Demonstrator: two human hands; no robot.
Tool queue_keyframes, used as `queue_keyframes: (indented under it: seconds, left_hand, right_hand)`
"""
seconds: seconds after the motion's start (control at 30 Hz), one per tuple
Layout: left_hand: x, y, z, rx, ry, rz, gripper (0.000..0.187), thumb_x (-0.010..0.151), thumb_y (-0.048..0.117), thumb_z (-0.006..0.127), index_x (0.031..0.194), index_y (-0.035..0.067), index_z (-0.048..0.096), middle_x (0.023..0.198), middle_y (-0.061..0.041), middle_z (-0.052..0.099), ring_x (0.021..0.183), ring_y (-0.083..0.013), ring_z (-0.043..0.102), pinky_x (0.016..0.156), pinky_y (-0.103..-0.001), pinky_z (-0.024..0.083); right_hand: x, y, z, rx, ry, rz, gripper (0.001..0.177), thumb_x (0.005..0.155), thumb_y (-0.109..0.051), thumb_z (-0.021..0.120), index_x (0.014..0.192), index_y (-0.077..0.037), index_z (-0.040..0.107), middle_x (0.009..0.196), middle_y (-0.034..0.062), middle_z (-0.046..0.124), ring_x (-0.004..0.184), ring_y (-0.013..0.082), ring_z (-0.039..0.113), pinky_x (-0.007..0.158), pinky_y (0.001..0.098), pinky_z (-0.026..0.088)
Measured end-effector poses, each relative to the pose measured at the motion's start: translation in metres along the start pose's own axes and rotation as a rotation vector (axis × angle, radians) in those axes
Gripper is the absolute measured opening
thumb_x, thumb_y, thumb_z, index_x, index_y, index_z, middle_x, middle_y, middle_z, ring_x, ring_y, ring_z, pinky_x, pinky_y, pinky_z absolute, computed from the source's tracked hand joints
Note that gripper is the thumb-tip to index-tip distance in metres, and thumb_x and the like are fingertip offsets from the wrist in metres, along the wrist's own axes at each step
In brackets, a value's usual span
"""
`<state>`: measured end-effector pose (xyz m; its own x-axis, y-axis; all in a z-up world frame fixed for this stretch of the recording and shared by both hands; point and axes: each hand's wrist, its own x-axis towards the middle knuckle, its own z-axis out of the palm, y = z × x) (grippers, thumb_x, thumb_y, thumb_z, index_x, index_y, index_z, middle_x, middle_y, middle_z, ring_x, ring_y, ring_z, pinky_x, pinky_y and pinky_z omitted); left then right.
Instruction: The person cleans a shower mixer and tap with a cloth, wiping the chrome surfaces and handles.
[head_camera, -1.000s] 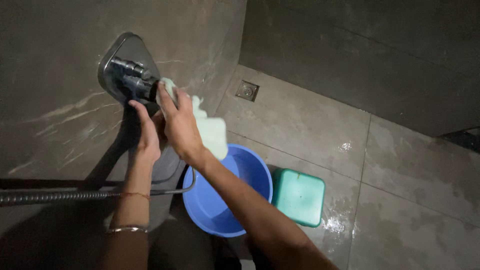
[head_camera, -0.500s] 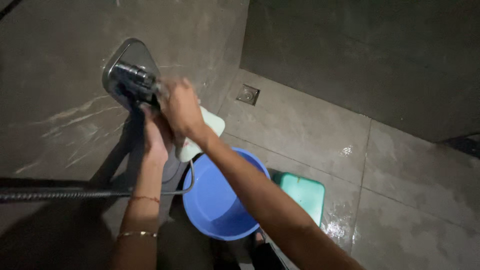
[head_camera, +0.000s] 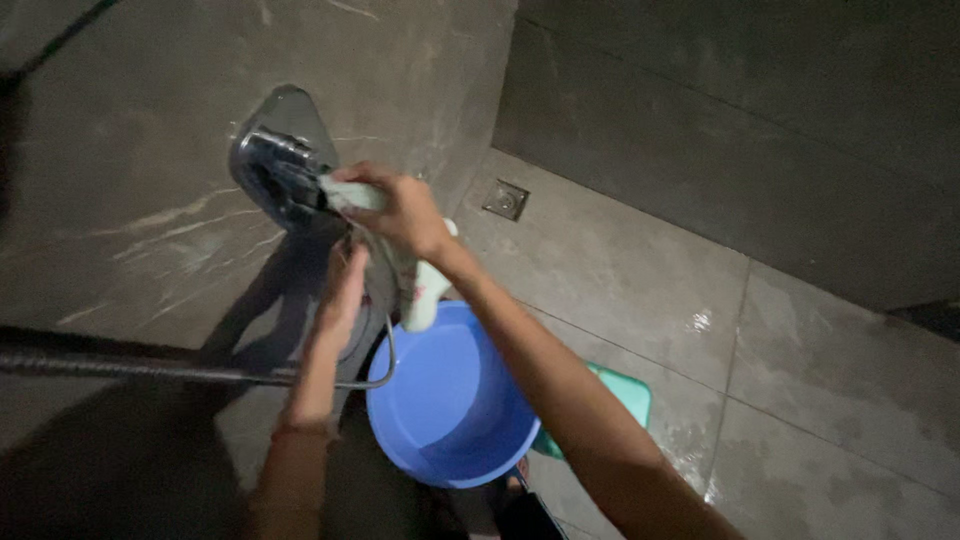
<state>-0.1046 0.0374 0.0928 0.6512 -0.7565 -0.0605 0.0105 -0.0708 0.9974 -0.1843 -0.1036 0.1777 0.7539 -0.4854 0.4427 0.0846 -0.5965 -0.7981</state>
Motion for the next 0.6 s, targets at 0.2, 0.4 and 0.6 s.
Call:
queue_keyframes:
  seconds: [0.2, 0.4, 0.6]
  left_hand:
    - [-0.050, 0.035, 0.035, 0.440, 0.207, 0.349, 0.053, 0.092, 0.035, 0.070, 0.128, -0.002, 0.057, 0.116, -0.021, 0.064, 0.106, -0.0300, 0.062, 0.087, -0.045, 0.050]
    - [-0.033, 0.042, 0.045, 0.331, 0.225, 0.139, 0.033, 0.101, 0.026, 0.057, 0.110, -0.003, 0.068, 0.087, -0.015, 0.073, 0.078, -0.0275, 0.071, 0.071, -0.040, 0.054]
    - [-0.018, 0.037, 0.013, -0.421, 0.008, -0.241, 0.048, 0.103, 0.044, 0.048, 0.112, 0.005, 0.074, 0.099, -0.003, 0.080, 0.088, -0.0157, 0.073, 0.075, -0.028, 0.056]
  right_hand:
    - [-0.021, -0.015, -0.021, 0.472, 0.129, 0.426, 0.046, 0.085, -0.022, 0.081, 0.115, -0.004, 0.050, 0.107, 0.0172, 0.064, 0.094, 0.0258, 0.066, 0.082, 0.0415, 0.057]
    - [-0.061, -0.022, -0.033, -0.374, 0.476, 0.123, 0.055, 0.091, -0.031, 0.086, 0.131, -0.008, 0.054, 0.147, 0.0229, 0.042, 0.134, 0.0348, 0.047, 0.100, 0.0476, 0.052]
    - [-0.070, -0.030, -0.031, 0.281, 0.155, 0.423, 0.088, 0.081, -0.028, 0.084, 0.154, -0.005, 0.042, 0.129, 0.0412, 0.057, 0.086, 0.0344, 0.055, 0.058, 0.0339, 0.052]
